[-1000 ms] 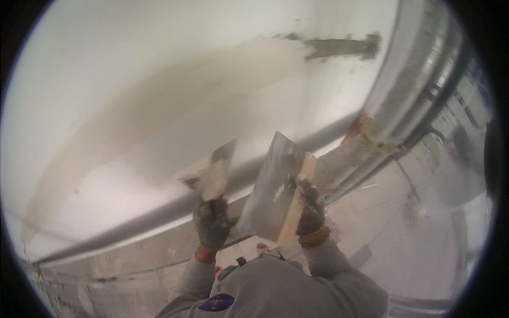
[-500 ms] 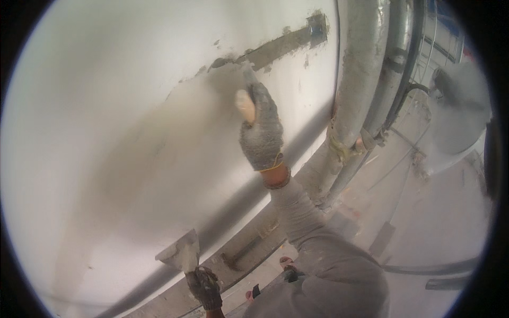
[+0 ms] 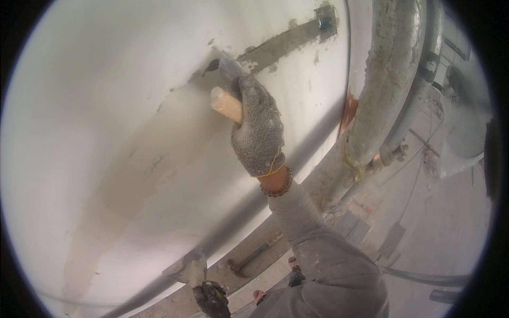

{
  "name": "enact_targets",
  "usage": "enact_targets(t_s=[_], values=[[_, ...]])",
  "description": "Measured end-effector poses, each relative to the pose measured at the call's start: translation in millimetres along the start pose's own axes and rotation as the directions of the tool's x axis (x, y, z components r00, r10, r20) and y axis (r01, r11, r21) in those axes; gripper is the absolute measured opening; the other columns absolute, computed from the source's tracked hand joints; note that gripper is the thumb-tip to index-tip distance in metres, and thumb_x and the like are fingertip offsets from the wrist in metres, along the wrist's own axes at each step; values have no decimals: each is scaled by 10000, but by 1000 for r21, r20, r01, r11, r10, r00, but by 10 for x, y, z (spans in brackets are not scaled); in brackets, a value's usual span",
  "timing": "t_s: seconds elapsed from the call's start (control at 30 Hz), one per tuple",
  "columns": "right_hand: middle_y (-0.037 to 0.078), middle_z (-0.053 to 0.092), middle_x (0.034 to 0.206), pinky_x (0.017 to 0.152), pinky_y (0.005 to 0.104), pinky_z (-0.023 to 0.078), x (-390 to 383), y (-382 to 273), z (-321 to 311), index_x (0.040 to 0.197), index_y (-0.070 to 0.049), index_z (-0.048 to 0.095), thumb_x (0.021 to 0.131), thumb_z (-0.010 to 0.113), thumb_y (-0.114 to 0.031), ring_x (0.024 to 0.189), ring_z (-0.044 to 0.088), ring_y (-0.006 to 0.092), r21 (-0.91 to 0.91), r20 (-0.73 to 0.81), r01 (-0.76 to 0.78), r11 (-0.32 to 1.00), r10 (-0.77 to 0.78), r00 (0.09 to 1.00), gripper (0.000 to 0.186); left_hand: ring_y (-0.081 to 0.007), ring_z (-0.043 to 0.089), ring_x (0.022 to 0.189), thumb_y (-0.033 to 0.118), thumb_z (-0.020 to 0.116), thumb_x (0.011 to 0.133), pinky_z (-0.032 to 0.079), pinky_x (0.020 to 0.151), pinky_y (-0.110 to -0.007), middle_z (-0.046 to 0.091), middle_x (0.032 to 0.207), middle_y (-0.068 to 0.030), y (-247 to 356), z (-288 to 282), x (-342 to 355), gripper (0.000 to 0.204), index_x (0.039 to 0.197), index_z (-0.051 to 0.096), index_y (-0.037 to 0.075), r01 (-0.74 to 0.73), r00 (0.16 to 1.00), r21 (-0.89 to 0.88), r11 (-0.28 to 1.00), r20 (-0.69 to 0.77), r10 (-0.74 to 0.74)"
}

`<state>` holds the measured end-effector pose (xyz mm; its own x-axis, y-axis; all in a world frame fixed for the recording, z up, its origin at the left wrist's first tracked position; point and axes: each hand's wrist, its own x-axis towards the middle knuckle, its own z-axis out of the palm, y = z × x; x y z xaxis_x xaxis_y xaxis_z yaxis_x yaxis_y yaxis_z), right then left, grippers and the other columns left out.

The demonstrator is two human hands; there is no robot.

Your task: The person scoops plaster from a bucket using a trowel and applies it to a white ceiling surface. They spread the material in smooth strokes, working around metal pipes and scaffolding supports.

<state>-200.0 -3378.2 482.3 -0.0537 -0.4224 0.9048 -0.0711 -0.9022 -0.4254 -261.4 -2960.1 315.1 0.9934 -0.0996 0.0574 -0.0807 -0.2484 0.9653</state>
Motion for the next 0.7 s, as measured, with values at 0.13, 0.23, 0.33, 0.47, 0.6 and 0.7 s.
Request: enact_targets(t_s=[0.13,0.23,0.33,0.47,0.6,0.7], values=[[255,620,1230,997,519,484,275,233,109,1369,39,496,767,615,110,1125,604,437,73,-2,-79,994,80,997,618,-142,540,495,277,560,1032,421,407,-282,570,692,-49,-150,17,2,214,972,551,72,-23,998,-126,992,56,30],[258,618,1226,965,508,492,158,226,228,1361,49,498,784,616,84,1110,602,436,-2,-35,-87,996,86,996,591,-130,525,571,276,479,1078,436,520,-281,562,685,-26,308,71,-61,263,915,575,94,-421,904,304,855,223,366],[252,629,1201,932,494,505,94,132,148,1350,52,508,789,619,76,1068,617,423,4,-72,14,1000,-13,997,572,-104,498,531,326,492,1075,379,468,-250,570,676,-11,198,39,-126,300,898,578,100,-38,995,153,988,100,22],[257,633,1148,906,486,515,432,325,227,1343,67,511,809,598,36,1033,628,428,-85,-135,-8,996,-3,991,542,-86,499,534,342,488,1077,374,465,-244,565,660,0,283,24,-181,308,899,581,109,-193,975,263,945,161,154],[268,631,1135,934,492,512,292,120,119,1345,65,509,766,594,91,1052,624,432,0,-89,-39,999,39,995,585,-80,497,525,353,500,1074,375,455,-240,566,659,5,225,-22,-241,303,908,583,113,-116,991,226,967,97,96],[265,633,1137,926,486,517,166,-9,52,1336,62,513,771,580,94,1053,623,437,-11,-75,26,1000,-26,997,570,-74,484,503,362,512,1070,370,443,-236,561,650,8,148,-43,-259,296,914,580,120,-38,997,126,991,71,29]])
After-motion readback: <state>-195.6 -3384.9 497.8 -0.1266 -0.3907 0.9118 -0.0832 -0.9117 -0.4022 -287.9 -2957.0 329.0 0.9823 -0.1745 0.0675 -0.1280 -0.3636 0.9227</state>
